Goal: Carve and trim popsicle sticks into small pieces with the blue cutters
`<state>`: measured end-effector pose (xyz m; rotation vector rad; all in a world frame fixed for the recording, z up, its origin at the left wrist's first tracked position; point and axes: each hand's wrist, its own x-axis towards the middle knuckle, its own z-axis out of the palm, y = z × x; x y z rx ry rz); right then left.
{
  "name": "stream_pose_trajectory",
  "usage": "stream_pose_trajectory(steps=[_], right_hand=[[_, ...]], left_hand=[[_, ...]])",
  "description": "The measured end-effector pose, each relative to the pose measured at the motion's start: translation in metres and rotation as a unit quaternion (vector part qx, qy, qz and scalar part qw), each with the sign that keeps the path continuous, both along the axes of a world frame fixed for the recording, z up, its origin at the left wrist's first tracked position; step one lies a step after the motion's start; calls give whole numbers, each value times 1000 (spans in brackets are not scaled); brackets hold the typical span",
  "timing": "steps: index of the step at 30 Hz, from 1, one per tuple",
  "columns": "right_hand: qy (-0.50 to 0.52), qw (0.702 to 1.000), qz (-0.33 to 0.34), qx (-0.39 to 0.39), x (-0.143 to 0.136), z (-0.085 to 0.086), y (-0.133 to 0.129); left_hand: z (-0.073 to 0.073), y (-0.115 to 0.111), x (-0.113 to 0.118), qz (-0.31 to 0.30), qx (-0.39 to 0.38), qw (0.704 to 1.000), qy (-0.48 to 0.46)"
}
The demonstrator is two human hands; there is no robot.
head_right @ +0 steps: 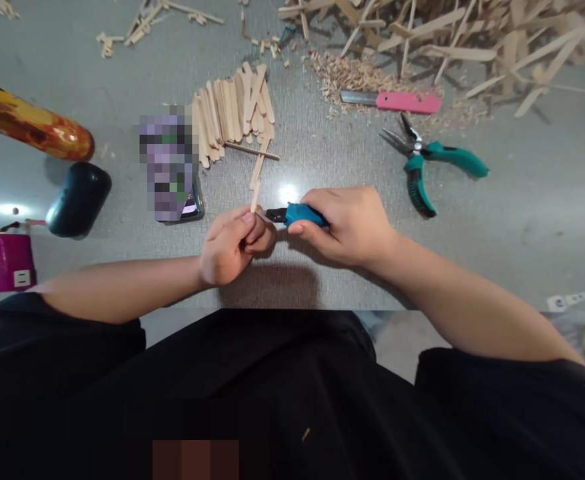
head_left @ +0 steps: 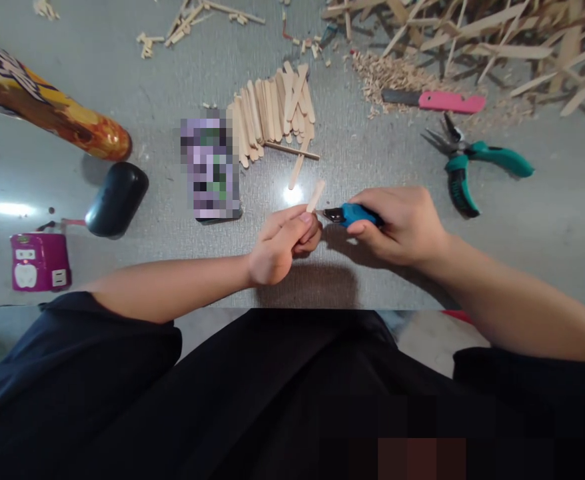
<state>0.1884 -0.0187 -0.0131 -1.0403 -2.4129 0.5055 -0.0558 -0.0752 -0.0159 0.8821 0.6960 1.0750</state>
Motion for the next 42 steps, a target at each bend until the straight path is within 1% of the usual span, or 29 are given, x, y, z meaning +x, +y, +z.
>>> stream_pose_trajectory(steps=[3,7,13,18,21,26,34,42], right_hand=[[6,1000,2,8,1,0,0],[-1,1000,4,-9,0,4,0],[2,998,12,-56,-3,12,0],[6,992,47,-119,-4,23,1],[26,987,50,-149,-4,29,0],[55,979,57,-187,-7,33,-5],[74,961,43,-262,-11,38,-8],[77,954,31,-287,-12,41,-11]], left_hand=[[0,0,-1,-2,2,1000,2],[1,0,-2,-10,9,1000,-3],[0,0,-2,-19,35,999,-2],[0,0,-2,-21,75,997,4],[0,0,-2,-27,87,996,-3],[0,1,-3,-39,104,994,-5],[0,2,-2,-55,91,994,8],[-1,3,-4,-64,105,992,-14]])
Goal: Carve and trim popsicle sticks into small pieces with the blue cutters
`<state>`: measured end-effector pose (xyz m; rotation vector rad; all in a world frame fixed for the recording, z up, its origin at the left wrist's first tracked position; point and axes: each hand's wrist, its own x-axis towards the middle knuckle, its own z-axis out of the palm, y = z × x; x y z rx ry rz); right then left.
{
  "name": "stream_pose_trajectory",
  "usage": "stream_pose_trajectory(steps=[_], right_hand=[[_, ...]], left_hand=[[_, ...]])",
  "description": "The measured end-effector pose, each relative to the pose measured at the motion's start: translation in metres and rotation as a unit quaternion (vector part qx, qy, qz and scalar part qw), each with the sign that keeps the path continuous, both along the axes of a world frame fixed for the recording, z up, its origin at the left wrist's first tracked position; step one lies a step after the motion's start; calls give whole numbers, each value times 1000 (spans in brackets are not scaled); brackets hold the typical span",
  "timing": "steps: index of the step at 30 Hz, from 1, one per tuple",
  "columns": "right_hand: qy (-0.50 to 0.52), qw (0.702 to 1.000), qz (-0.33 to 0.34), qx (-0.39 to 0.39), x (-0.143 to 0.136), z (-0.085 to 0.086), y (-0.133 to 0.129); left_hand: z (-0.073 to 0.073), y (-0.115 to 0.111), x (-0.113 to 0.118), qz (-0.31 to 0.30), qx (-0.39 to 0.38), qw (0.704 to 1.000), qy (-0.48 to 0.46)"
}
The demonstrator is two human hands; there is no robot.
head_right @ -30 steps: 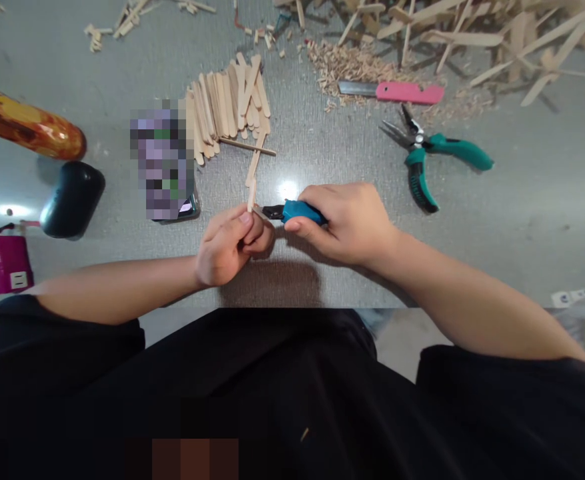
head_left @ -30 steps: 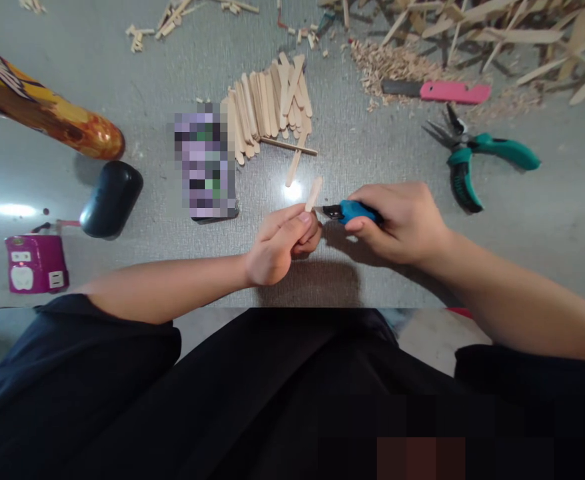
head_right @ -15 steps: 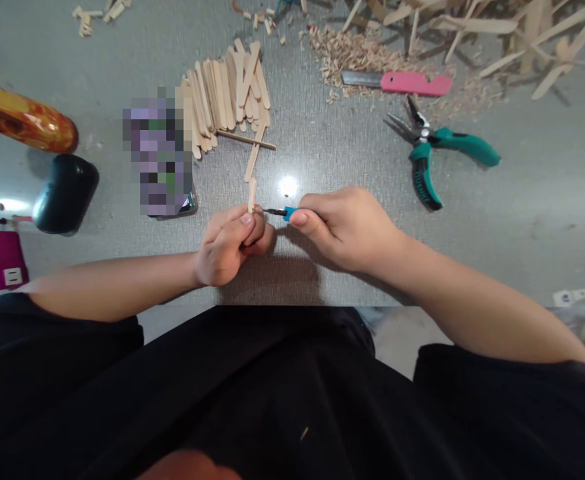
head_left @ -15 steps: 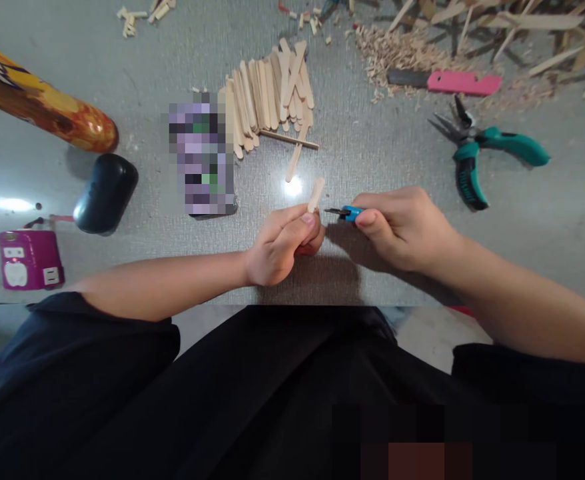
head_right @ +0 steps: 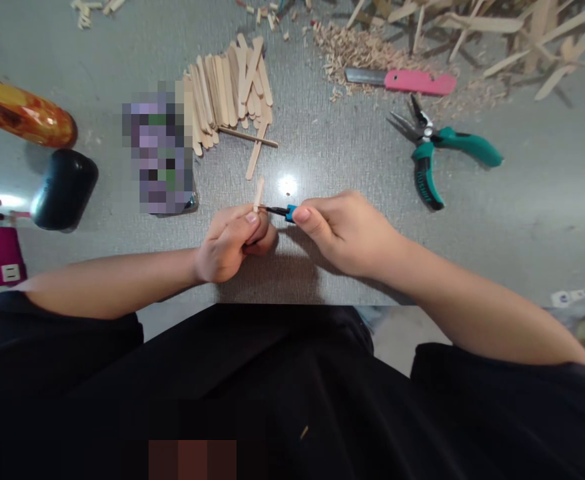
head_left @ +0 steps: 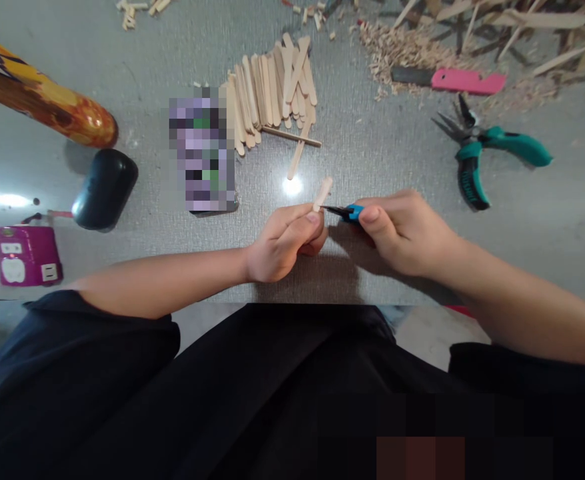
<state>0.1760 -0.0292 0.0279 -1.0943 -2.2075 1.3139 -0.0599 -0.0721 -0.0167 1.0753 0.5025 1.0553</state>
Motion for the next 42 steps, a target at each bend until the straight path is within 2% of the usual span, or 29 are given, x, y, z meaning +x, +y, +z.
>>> stream_pose_trajectory(steps=[7,14,21,25,31,33,35,38,42], right_hand=[[4,997,-12,-74,1,-2,-2],[51,976,-19,-212,1,-4,-4],[85,965,-9,-249,6,-8,-4],[103,947,22,-302,9,-7,-2],[140,904,66,-398,15,-13,1],[183,911,50,-367,13,-13,1],[220,933,-9,-286,9,-11,-1],[195,962,-87,-168,2,-6,-4],[154,979,-104,-84,-3,1,-8]], left_hand=[[0,1,-1,-5,8,1000,2],[2,1,0,-3,-7,1000,29],[2,1,-2,7,9,998,62],[2,1,-1,8,25,997,70],[0,-3,-1,0,13,997,77],[0,-4,-4,-12,16,994,110],[1,-5,-7,-40,41,982,182],[3,-5,-7,-70,100,953,276],[7,-7,-2,-37,135,931,338]])
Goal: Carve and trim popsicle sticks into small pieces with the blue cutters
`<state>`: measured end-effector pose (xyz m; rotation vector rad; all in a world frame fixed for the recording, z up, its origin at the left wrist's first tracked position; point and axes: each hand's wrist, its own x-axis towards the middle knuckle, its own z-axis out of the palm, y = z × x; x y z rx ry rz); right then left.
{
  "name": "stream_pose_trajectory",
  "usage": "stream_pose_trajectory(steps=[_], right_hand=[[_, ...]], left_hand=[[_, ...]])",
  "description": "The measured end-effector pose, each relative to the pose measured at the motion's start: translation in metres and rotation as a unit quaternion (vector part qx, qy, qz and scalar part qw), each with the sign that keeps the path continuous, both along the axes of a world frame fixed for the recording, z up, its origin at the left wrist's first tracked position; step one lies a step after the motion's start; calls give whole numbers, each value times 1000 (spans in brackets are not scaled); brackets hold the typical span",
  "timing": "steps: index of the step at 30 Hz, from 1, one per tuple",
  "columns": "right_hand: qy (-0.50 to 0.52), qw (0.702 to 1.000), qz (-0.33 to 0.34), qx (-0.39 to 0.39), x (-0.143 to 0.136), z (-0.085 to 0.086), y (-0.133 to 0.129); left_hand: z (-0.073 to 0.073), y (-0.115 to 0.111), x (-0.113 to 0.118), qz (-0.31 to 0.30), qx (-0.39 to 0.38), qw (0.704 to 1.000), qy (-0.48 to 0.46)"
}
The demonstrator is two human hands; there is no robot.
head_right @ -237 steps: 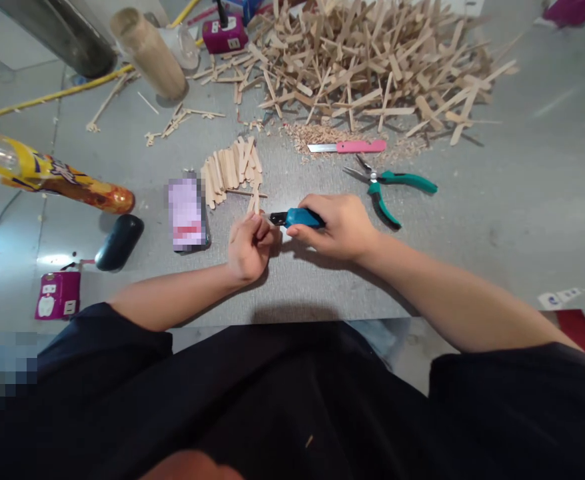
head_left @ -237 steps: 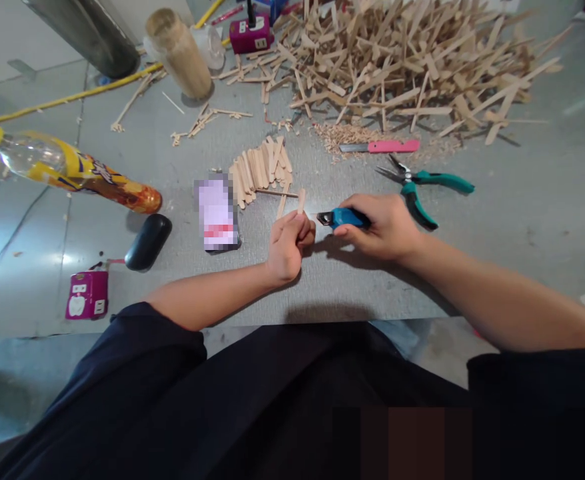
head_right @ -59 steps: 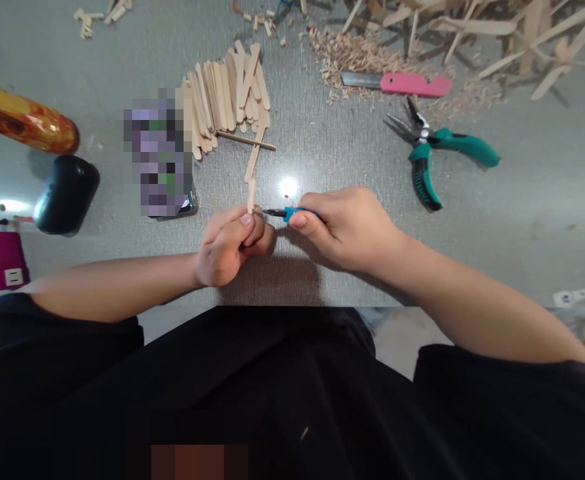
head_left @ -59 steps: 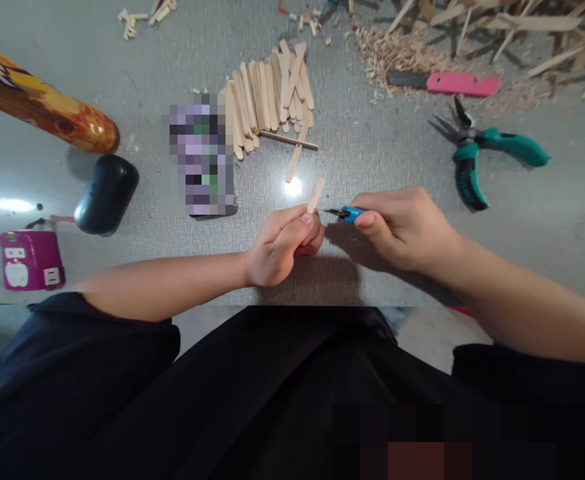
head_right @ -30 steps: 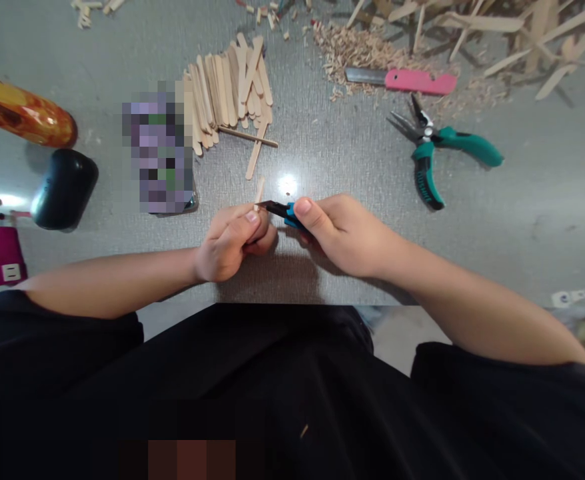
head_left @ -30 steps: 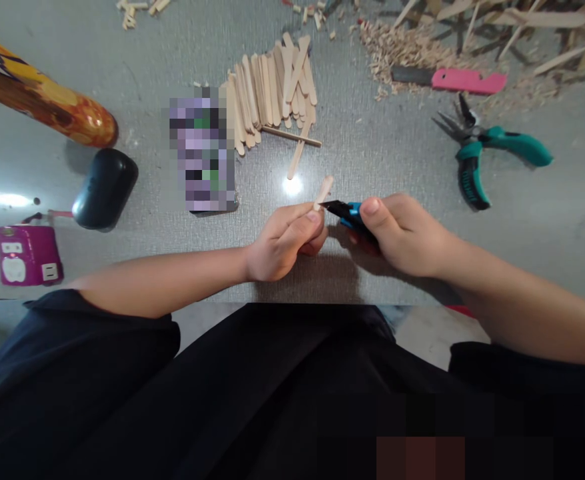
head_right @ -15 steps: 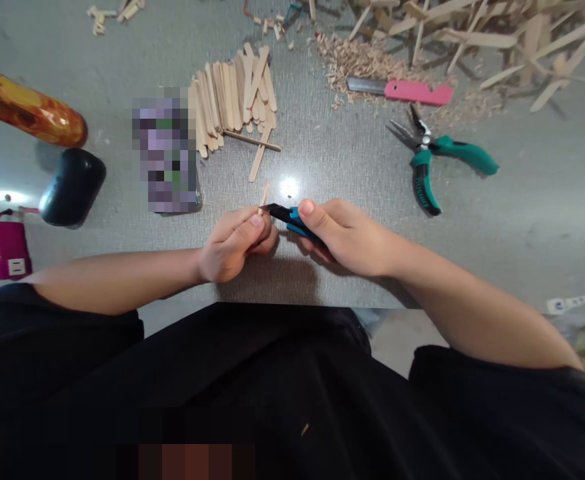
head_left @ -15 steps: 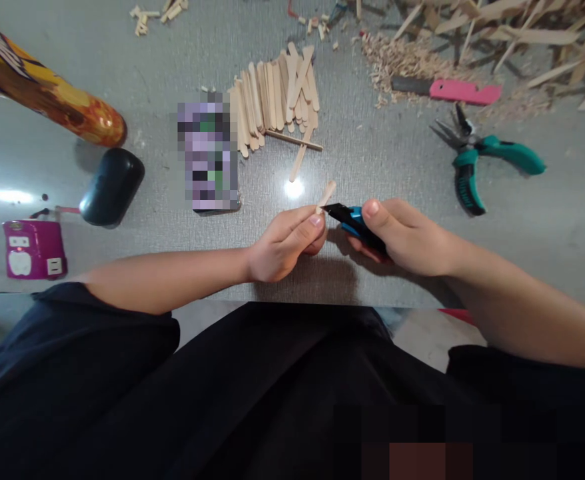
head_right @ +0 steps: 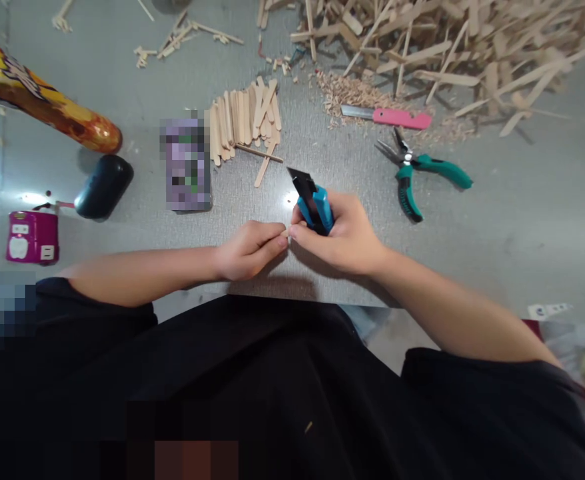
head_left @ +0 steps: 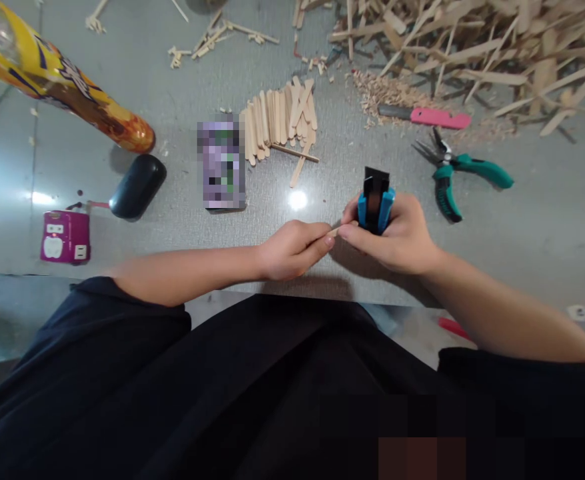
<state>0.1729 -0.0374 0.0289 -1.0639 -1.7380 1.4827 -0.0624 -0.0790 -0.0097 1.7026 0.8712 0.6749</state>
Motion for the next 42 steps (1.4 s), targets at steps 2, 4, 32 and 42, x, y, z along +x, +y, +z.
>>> stream_pose_trajectory(steps=[2,4,32,42], right_hand=[[10,1000,-16,-9,0,0,1],[33,998,-31,-45,1,-1,5],[133,978,-135,-91,-4,-46,41],[94,987,-111,-74,-1,-50,44]], left_hand=[[7,-3,-4,41,42,997,46],[16,-10,-17,98,100,984,114],[9,-58,-110,416,78,806,414],[1,-40,-121,408,107,799,428]])
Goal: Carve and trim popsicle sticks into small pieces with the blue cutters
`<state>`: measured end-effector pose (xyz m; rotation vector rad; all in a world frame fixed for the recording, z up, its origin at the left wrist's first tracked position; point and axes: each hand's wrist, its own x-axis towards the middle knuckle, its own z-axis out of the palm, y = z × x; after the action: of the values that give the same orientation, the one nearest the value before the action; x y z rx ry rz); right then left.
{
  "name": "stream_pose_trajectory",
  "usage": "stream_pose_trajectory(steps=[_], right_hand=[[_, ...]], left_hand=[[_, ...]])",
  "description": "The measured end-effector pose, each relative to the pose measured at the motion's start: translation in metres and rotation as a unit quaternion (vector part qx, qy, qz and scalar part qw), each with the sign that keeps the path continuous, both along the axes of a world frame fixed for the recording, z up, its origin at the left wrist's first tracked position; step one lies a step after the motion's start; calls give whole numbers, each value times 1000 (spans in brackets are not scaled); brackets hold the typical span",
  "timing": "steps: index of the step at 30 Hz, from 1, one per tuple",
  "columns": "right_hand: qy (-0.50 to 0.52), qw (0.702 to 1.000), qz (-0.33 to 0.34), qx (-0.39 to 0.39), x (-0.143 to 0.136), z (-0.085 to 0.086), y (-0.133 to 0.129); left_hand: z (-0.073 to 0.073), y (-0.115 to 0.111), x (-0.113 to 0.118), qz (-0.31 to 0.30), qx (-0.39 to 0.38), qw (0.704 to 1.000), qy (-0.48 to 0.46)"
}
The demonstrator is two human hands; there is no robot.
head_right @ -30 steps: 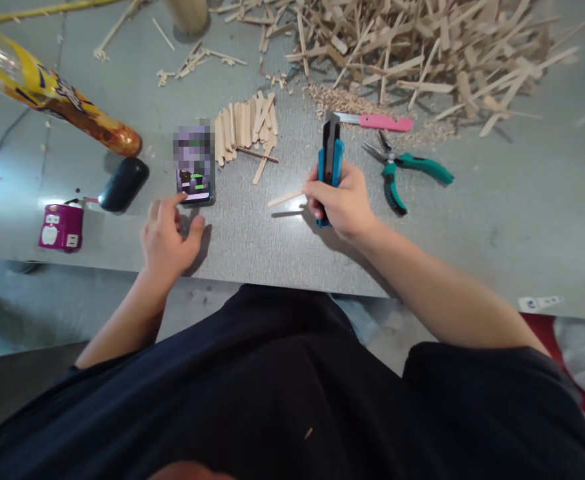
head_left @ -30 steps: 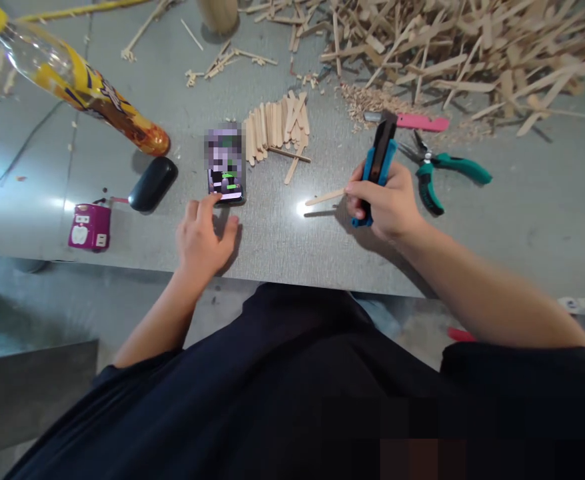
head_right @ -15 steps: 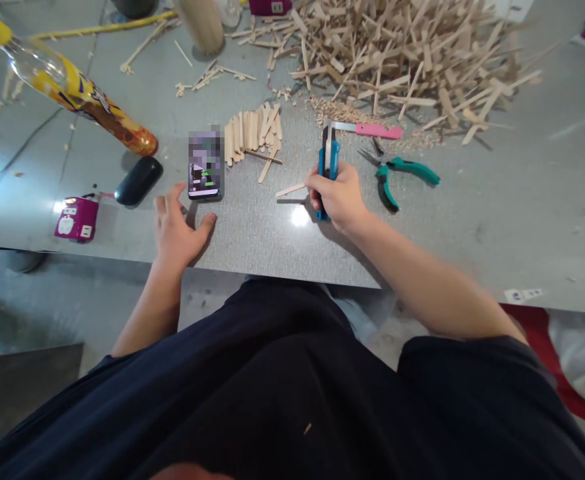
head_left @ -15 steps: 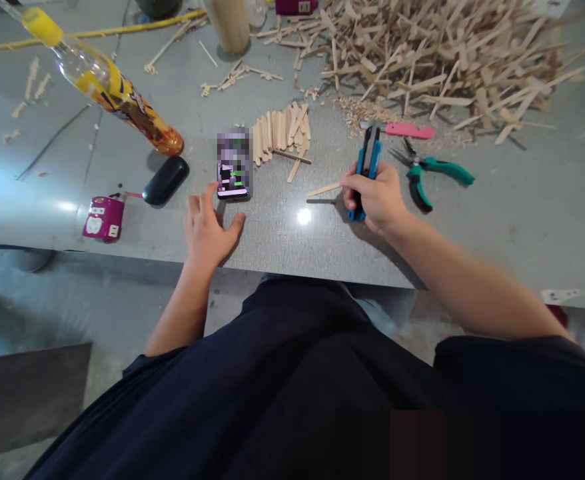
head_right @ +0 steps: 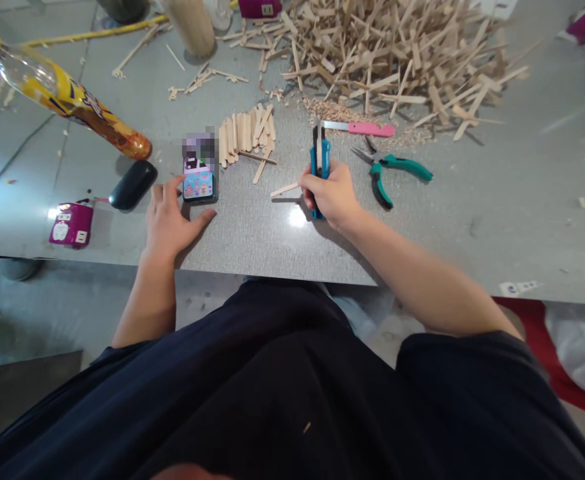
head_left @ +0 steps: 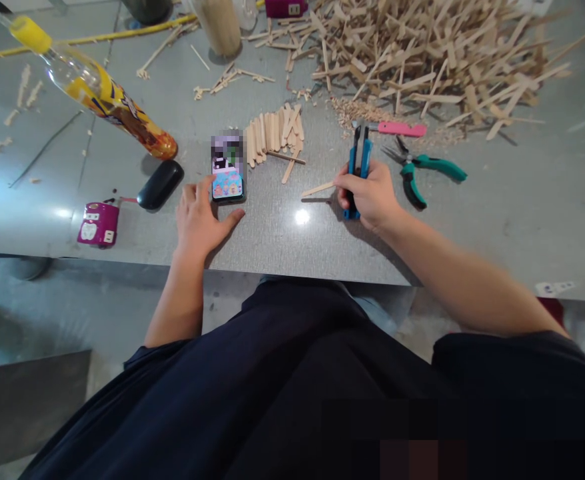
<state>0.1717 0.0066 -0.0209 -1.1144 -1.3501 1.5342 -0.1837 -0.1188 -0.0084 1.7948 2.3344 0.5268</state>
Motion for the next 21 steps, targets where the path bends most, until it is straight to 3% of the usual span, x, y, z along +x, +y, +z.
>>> stream_pose_trajectory(steps=[6,13,18,21], right_hand=[[24,999,-33,-23,-3,5,-3],[35,998,-44,-35,-5,8,-4],[38,998,-41,-38,-4,8,-5],[35,998,-37,-39,-3,9,-5]], left_hand=[[-9,-1,-2,-2,9,1000,-3],[-9,-4,2,-53,17,998,-35],[-9,-1,-2,18,40,998,-48],[-9,1,-3,25,38,998,-48]])
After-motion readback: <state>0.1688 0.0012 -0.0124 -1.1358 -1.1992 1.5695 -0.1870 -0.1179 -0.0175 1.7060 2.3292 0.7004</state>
